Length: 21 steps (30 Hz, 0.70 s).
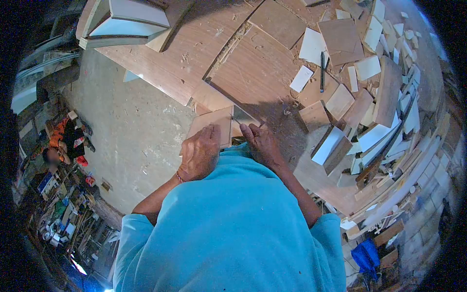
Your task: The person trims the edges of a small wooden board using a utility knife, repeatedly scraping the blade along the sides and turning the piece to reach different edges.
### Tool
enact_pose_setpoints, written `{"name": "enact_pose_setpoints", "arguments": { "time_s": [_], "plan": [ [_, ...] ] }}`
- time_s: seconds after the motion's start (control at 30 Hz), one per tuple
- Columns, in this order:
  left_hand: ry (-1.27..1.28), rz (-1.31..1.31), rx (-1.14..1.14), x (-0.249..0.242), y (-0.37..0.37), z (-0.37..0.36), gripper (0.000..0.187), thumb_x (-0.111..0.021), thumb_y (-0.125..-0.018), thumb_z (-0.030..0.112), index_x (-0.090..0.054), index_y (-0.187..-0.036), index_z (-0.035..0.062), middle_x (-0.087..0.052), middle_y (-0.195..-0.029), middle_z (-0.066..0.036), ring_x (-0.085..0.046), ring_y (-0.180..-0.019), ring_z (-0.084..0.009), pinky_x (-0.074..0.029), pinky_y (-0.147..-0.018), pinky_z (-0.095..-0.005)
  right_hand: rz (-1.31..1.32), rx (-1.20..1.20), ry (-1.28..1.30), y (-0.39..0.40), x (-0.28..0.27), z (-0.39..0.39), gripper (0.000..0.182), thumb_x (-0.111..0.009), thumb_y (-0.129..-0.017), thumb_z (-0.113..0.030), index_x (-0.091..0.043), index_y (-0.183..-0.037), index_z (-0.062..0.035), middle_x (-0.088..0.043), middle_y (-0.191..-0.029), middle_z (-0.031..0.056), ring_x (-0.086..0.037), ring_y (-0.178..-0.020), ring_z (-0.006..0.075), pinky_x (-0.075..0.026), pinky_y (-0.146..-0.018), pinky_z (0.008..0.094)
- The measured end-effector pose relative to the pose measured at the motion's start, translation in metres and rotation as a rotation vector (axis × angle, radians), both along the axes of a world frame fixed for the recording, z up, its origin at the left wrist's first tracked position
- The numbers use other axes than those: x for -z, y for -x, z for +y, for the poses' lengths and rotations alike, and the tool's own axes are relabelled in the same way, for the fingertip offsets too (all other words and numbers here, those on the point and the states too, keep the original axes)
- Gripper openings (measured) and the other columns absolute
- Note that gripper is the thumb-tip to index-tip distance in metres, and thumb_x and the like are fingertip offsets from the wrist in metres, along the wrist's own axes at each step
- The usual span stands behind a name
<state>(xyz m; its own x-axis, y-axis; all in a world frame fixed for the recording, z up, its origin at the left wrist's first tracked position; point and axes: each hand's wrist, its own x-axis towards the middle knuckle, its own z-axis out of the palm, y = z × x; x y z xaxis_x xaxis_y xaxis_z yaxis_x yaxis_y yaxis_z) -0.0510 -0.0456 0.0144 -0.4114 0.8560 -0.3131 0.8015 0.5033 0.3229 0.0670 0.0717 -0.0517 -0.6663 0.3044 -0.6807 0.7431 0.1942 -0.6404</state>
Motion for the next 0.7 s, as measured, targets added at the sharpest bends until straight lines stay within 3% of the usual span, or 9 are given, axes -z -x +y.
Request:
{"name": "enact_pose_setpoints", "arguments": {
  "time_s": [0.3, 0.43, 0.5, 0.7],
  "plan": [
    [-0.047, 0.065, 0.030, 0.006, -0.003, -0.003, 0.024, -0.053, -0.066, 0.004, -0.052, -0.087, -0.0057, -0.053, -0.077, -0.013, -0.058, -0.070, -0.0203, -0.049, -0.052, -0.0263, -0.050, 0.027, -0.107, 0.007, 0.016, -0.004, 0.049, -0.034, -0.087, -0.043, -0.054, -0.076, 0.0006, -0.053, -0.065, 0.0235, -0.052, -0.063, 0.0402, -0.039, -0.057, 0.0445],
    [-0.035, 0.086, 0.024, 0.005, -0.003, -0.003, 0.022, -0.053, -0.066, 0.005, -0.052, -0.086, -0.0049, -0.053, -0.077, -0.012, -0.058, -0.069, -0.0195, -0.049, -0.051, -0.0259, -0.085, 0.021, -0.060, 0.004, 0.011, -0.004, 0.050, -0.035, -0.087, -0.044, -0.056, -0.078, 0.0009, -0.054, -0.068, 0.0239, -0.053, -0.064, 0.0387, -0.040, -0.058, 0.0432],
    [-0.003, 0.047, 0.022, 0.005, 0.000, -0.001, 0.021, -0.053, -0.067, 0.005, -0.053, -0.086, -0.0038, -0.053, -0.075, -0.011, -0.058, -0.068, -0.0189, -0.048, -0.051, -0.0255, -0.087, 0.063, -0.003, 0.003, 0.007, -0.003, 0.054, -0.035, -0.086, -0.048, -0.053, -0.068, 0.0001, -0.054, -0.065, 0.0226, -0.052, -0.061, 0.0389, -0.039, -0.057, 0.0457],
    [-0.060, 0.084, 0.013, 0.005, 0.000, -0.001, 0.018, -0.053, -0.066, 0.005, -0.053, -0.083, -0.0025, -0.052, -0.072, -0.009, -0.058, -0.067, -0.0190, -0.048, -0.050, -0.0261, -0.044, 0.112, 0.060, 0.000, 0.000, -0.003, 0.055, -0.034, -0.085, -0.049, -0.054, -0.068, -0.0009, -0.053, -0.065, 0.0226, -0.051, -0.059, 0.0372, -0.039, -0.057, 0.0448]
  ]
}}
